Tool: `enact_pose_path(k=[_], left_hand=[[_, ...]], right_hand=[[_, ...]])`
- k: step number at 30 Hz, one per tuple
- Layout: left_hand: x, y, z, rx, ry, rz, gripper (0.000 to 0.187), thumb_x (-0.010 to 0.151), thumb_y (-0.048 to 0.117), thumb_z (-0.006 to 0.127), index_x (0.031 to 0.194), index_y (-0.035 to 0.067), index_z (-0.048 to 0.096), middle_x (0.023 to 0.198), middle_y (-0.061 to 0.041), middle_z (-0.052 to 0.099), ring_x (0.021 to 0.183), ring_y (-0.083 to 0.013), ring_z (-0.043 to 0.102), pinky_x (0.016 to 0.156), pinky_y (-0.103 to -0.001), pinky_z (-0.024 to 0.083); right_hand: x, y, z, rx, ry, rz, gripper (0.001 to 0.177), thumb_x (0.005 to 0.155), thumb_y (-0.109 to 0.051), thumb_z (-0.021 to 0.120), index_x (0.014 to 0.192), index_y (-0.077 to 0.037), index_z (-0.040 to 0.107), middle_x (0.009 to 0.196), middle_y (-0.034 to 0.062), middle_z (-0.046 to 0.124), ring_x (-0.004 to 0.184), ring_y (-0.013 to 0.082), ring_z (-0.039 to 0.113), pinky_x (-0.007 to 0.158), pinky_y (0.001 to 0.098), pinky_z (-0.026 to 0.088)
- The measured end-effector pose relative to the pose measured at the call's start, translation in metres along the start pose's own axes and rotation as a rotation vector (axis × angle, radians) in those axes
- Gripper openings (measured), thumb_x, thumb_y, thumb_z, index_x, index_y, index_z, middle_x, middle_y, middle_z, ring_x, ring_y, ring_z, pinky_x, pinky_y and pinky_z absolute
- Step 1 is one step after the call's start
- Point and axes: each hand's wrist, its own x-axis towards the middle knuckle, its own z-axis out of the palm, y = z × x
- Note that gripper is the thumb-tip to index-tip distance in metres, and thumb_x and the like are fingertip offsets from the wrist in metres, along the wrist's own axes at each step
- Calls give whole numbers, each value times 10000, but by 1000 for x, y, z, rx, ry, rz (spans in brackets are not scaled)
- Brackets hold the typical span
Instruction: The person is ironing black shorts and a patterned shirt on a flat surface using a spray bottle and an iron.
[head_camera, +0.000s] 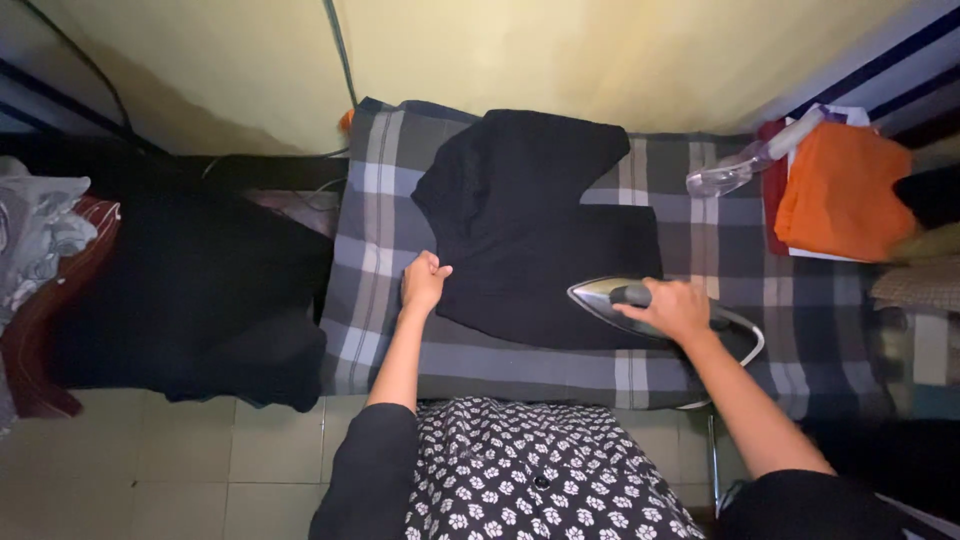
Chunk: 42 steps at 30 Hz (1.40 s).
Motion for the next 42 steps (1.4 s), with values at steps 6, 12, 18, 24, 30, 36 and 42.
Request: enact_pose_path(k=[6, 12, 18, 24, 30, 36, 42], left_hand=[[-4, 10, -10, -26, 21, 37, 302, 836, 184, 829, 980, 49, 601, 815, -124, 698, 796, -323, 707, 728, -451, 543], [-4, 3, -8, -106, 22, 28, 291, 852, 171, 817, 1012, 41, 611, 818, -123, 712, 755, -282, 711, 726, -410, 553], [-2, 3, -11, -104, 23, 9, 317, 815, 171, 847, 1030, 41, 654, 807, -81, 708, 705, -209, 675, 665, -371, 530], [13, -28, 14, -236, 29, 87, 364, 812, 150, 836, 1111, 5, 687, 764, -79, 713, 671, -151, 650, 650, -327, 534], [20, -32, 14, -247, -35, 97, 459, 814, 137, 833, 1221, 1, 671, 767, -99, 729, 681, -147, 673, 676, -325, 541], [17, -25, 5, -179, -27, 87, 513, 782, 156, 847, 1250, 29, 680, 793, -109, 742, 716, -183, 699, 695, -338, 543], [39, -6, 4, -215, -218, -150, 353, 963, 264, 796, 984, -82, 729, 791, -179, 712, 762, -262, 672, 714, -423, 501]], right_hand=[[5, -61, -6, 55, 104, -268, 585, 692, -759, 710, 740, -178, 750, 585, 85, 682, 530, 301, 689, 506, 434, 558], [39, -84, 0, 34, 138, -165, 613, 711, -749, 728, 775, -140, 737, 616, 108, 691, 571, 304, 707, 539, 428, 573], [57, -97, -9, 69, 59, -86, 623, 688, -744, 742, 817, -135, 750, 660, 146, 710, 614, 326, 721, 565, 467, 580], [43, -123, -4, 101, 69, -215, 596, 704, -721, 751, 754, -128, 732, 636, 129, 704, 592, 317, 710, 566, 453, 573], [56, -138, -8, 100, 106, -151, 563, 703, -693, 765, 774, -136, 735, 632, 123, 707, 566, 312, 709, 532, 435, 565], [79, -146, -13, 94, 95, -92, 567, 666, -685, 783, 756, -127, 733, 636, 118, 714, 565, 307, 710, 522, 439, 560], [71, -157, 1, 145, 125, -283, 554, 684, -664, 792, 757, -120, 721, 635, 109, 706, 577, 304, 708, 553, 430, 569]])
